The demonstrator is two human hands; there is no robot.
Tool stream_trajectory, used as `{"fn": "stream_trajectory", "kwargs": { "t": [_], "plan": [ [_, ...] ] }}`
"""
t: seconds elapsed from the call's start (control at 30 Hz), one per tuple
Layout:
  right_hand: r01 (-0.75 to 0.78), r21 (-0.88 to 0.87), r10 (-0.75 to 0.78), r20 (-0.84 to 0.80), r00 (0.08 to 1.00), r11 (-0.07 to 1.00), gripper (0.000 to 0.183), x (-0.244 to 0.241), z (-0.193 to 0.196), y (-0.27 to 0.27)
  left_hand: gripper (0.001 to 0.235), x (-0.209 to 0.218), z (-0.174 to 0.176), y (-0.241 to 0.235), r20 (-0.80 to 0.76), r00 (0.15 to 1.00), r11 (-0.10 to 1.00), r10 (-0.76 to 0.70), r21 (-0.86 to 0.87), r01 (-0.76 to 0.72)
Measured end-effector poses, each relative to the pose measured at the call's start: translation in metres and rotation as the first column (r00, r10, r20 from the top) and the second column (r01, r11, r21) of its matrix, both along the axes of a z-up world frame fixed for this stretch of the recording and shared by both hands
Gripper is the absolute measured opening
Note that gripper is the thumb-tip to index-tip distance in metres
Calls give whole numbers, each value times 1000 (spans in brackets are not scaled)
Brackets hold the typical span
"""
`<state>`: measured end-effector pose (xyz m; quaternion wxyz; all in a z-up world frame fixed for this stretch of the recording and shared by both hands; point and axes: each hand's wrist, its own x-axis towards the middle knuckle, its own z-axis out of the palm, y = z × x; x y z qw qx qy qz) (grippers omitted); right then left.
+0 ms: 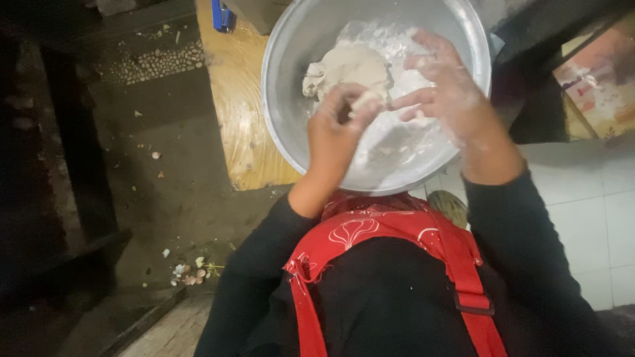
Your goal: The person kneads dough by hand in a large metal bowl. They repeatedly press, fold, and turn the dough to develop its texture.
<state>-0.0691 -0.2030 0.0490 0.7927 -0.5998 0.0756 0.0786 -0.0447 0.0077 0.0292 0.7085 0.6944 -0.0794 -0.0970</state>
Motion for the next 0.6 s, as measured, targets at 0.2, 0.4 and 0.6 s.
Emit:
{"fn": "stream_trajectory", "kwargs": {
  "t": [0.2,0.4,0.6],
  "plan": [
    [-38,-102,47,86,995,994,39,-8,-22,-8,34,13,-22,7,-414,896,921,-160,-389,-15],
    [-19,-188,14,-28,1000,982,35,-12,-28,6,34,17,-32,10,-420,902,927,-95,-369,-74],
    [-1,-193,2,9,1000,981,36,-10,-28,20,36,16,-40,10,-470,863,864,-188,-497,-82]
  ]
}}
